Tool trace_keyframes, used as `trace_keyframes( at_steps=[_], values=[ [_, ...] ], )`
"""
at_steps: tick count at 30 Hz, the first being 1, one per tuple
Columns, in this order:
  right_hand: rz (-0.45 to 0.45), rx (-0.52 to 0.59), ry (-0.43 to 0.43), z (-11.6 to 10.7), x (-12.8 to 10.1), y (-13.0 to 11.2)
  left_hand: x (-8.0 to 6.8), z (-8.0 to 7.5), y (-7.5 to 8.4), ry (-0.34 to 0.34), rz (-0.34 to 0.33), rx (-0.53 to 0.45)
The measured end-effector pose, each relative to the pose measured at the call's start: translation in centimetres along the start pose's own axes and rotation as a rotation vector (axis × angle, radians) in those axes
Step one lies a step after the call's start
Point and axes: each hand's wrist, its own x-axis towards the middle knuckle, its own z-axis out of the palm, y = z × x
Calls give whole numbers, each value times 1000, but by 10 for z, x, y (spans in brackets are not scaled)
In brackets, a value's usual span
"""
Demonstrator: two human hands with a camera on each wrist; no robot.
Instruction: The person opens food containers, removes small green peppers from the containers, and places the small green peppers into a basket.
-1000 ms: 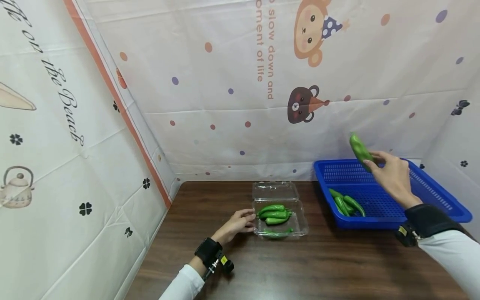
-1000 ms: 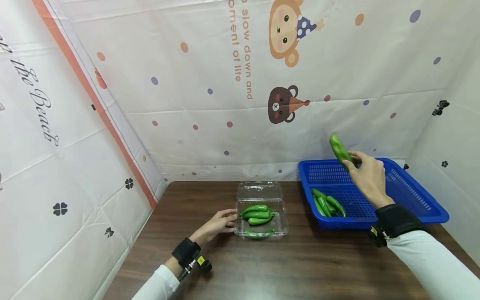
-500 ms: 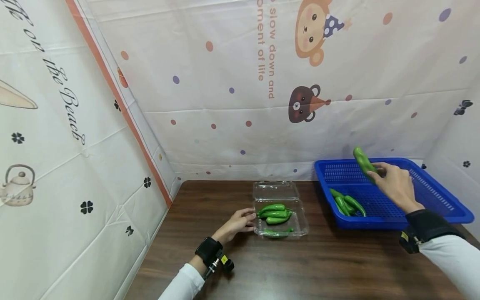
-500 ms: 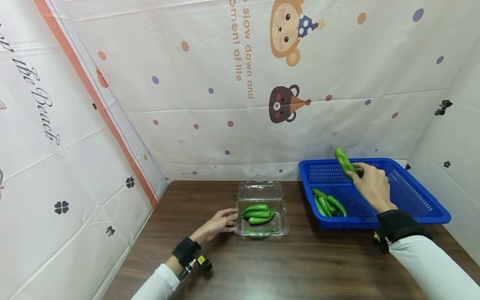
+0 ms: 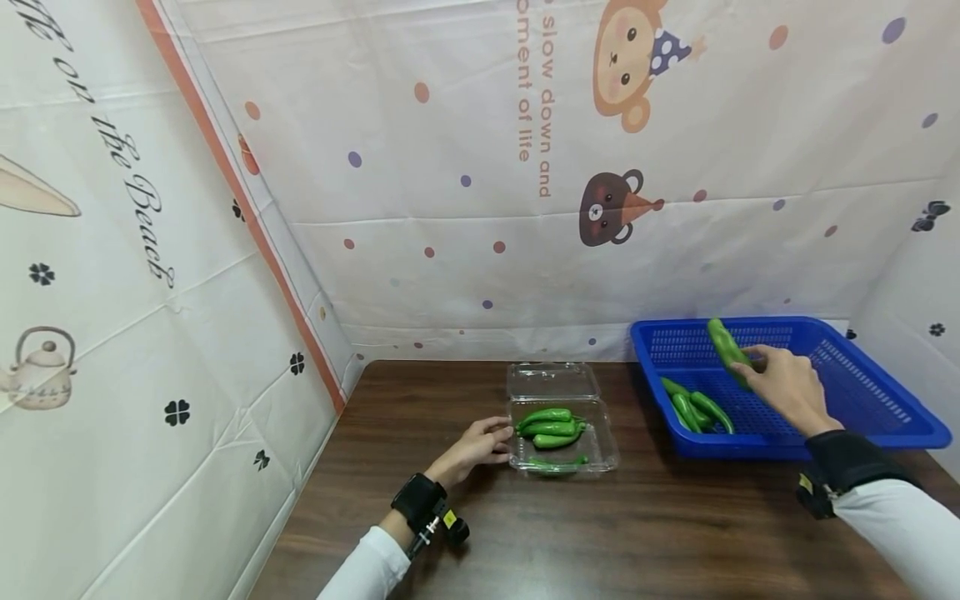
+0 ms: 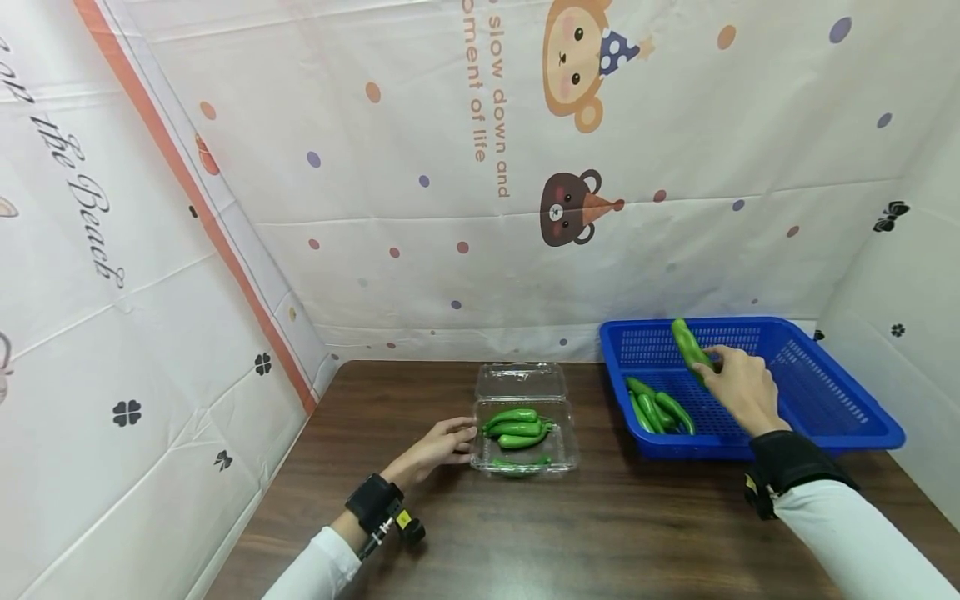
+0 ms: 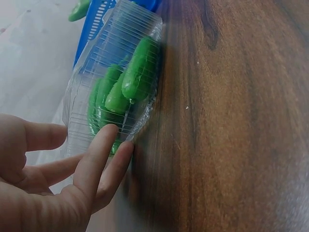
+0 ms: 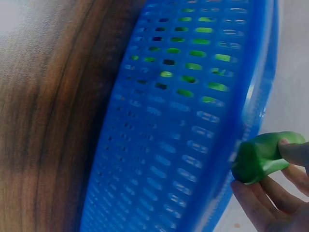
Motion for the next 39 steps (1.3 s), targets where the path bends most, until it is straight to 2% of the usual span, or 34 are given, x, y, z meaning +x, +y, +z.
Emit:
trace_keyframes(
  at_steps=[11, 19, 27, 34, 39],
  values=[
    [51, -23, -118, 8, -3, 4, -2, 0, 1, -13, 15, -1],
    [48, -39, -185, 11, -4, 7, -3, 0, 1, -11, 13, 3],
    [47, -84, -239, 18, -5, 9, -2, 0, 0, -16, 15, 6],
    [81, -123, -338, 18, -3, 12, -3, 0, -1, -13, 6, 0],
    [82, -157, -377, 19, 1, 15, -2, -1, 0, -18, 15, 5]
  ],
)
